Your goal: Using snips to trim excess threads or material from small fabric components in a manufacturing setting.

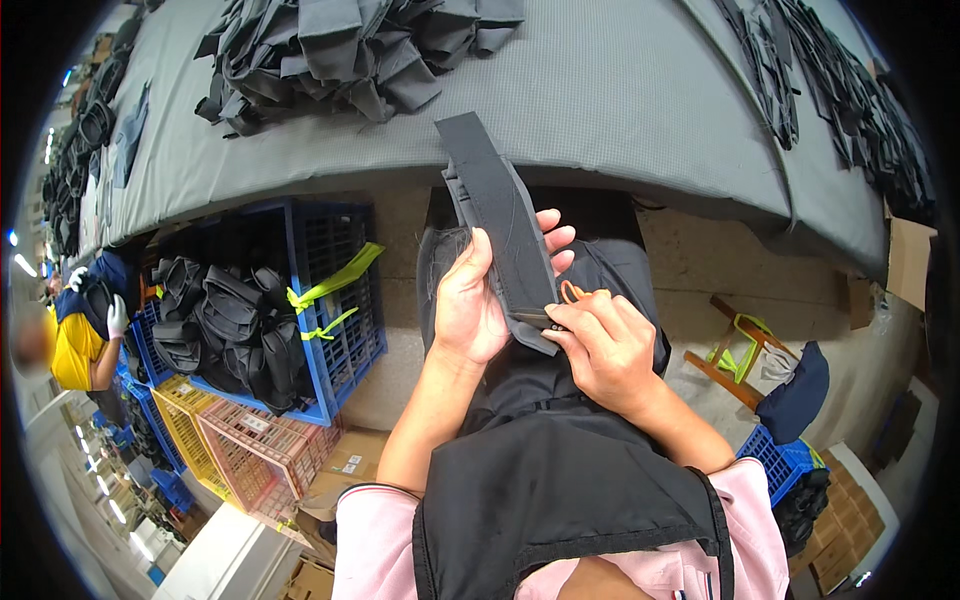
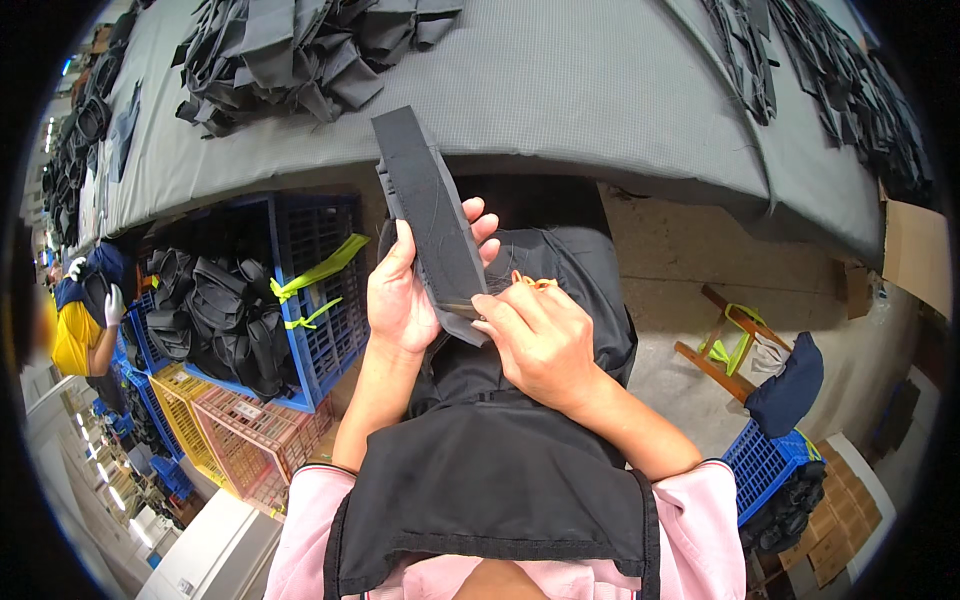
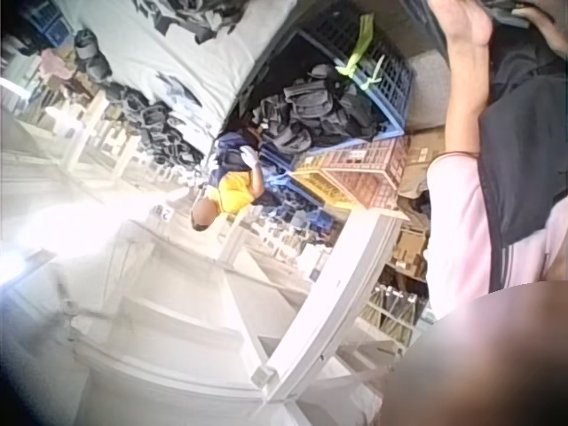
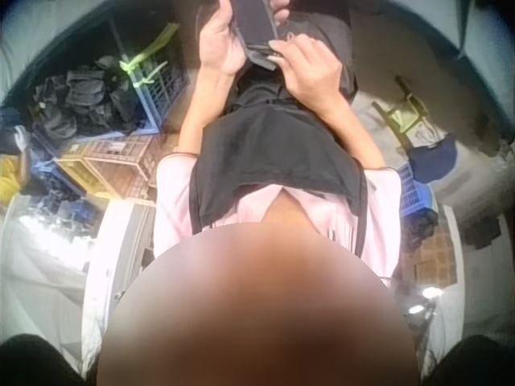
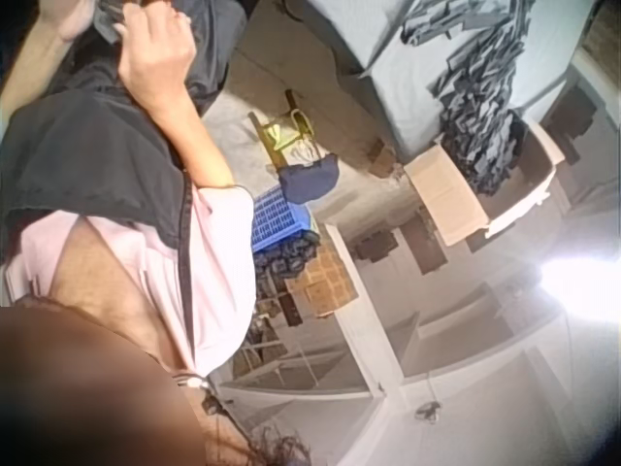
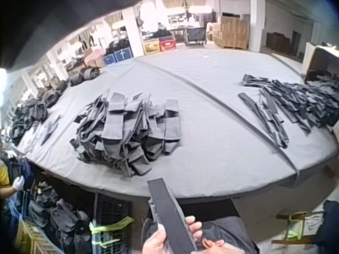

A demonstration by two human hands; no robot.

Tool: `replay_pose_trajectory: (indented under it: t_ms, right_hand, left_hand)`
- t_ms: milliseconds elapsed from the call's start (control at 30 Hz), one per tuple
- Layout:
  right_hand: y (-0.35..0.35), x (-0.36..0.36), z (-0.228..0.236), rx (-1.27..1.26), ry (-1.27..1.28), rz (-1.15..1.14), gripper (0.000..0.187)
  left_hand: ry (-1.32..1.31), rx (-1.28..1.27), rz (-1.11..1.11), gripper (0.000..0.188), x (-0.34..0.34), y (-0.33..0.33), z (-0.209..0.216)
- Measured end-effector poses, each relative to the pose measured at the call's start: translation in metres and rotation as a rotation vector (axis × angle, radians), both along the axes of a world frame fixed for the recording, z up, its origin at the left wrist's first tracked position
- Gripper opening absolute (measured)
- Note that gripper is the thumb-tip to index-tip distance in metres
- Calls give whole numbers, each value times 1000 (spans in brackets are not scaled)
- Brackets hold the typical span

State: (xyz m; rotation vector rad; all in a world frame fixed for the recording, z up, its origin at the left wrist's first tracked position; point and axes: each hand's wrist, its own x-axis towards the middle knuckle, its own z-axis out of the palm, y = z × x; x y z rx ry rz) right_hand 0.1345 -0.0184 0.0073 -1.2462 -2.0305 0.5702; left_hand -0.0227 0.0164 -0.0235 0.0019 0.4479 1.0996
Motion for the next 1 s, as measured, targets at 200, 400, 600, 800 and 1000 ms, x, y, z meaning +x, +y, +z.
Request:
replay_pose_trajectory:
  t_ms: [200, 400, 600, 800, 1000]
  right_hand:
    - [0, 2, 2, 71, 27, -14, 26]
    - [4, 1, 1, 89, 20, 36, 26]
    - [14, 6, 4, -109, 110, -131, 26]
    - [29, 2, 5, -234, 144, -73, 22]
    - [32, 0, 4, -79, 11, -38, 21]
  left_hand:
    - [11, 28, 48, 53, 1, 1, 5]
    - [44, 60, 59, 51, 0, 3, 10]
    - [57, 101, 45, 48, 2, 0, 10]
    - [90, 120, 21, 46, 5, -1, 8]
    - [66, 110, -2, 45, 3, -5, 5]
